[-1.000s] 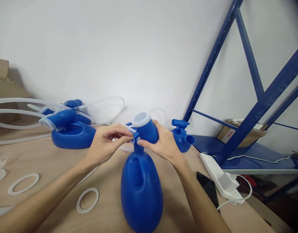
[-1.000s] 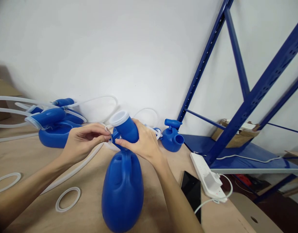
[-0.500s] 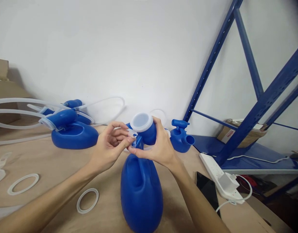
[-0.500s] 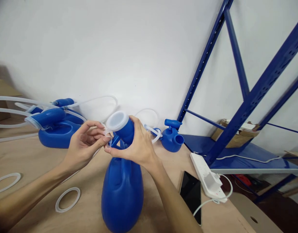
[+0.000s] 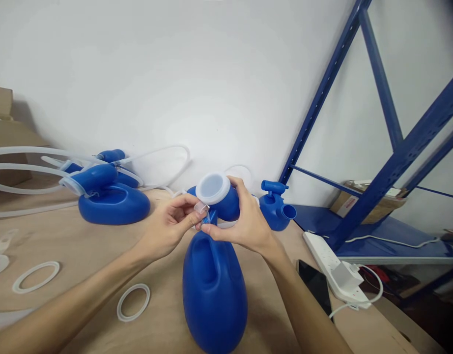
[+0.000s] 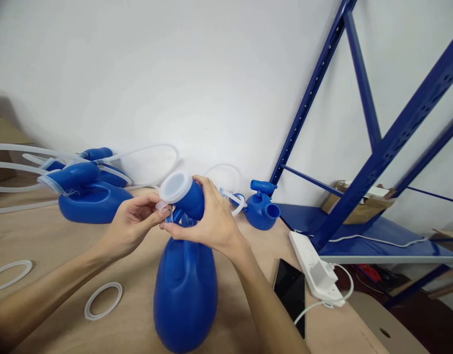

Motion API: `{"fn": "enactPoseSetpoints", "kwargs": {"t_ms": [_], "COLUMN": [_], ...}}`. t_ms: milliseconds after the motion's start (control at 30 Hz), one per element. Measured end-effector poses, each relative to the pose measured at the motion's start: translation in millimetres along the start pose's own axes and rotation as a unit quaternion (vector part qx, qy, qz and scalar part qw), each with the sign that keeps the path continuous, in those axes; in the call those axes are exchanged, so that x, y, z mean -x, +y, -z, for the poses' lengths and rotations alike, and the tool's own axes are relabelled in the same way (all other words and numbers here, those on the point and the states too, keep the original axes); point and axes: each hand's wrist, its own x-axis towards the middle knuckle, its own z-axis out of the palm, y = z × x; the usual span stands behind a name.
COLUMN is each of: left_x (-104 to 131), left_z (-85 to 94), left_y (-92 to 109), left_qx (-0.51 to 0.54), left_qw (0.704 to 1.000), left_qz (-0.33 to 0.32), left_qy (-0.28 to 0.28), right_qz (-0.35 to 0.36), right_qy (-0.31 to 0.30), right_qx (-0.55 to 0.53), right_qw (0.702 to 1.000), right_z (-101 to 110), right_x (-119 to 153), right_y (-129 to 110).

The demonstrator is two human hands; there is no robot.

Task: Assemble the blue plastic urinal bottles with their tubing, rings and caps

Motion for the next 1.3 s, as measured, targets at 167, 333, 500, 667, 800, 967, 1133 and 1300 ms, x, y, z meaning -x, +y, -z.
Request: {"fn": "enactPoseSetpoints", "kwargs": {"t_ms": [167,333,500,667,800,967,1133,1300], "left_x": [1.2,4.2,2.0,2.2,1.3,0.2,-0.2,1.7], "left_z": [-3.4,-7.5,-6.5,-4.8,-5.1,-4.0,-5.5,-9.8], "left_y": [1.2,3.2,3.1,2.2,2.7,0.7,5.2,13.6], "left_qx": [0.023,0.007,0.018,0.026,0.032,0.059,0.093,0.079], "left_qw": [1.0,1.0,1.0,1.0,0.999,0.998,0.993,0.995], "left_qz": [0.002,-0.022,-0.022,-0.005,0.006,0.029,0.058,0.054], "left_qy": [-0.006,0.003,-0.004,-0.014,-0.009,-0.021,-0.036,-0.024], "right_qz": [0.009,-0.009,-0.025,-0.033,-0.033,-0.038,-0.054,-0.066], "right_qy": [-0.042,-0.057,-0.077,-0.104,-0.078,-0.087,-0.087,-0.072], "right_qx": [-0.06,-0.069,-0.084,-0.104,-0.099,-0.112,-0.104,-0.114], "right_qw": [0.997,0.996,0.993,0.989,0.991,0.989,0.989,0.989], "right_z": [4.5,5.2,8.1,10.4,6.1,5.1,7.4,5.5], "right_x": [-0.6,0.6,-0.3,-1.2,-1.6,-2.8,-2.6,-1.5], "right_y": [4.3,1.9,1.0,1.2,-0.4,0.3,-0.9,-6.4]}}
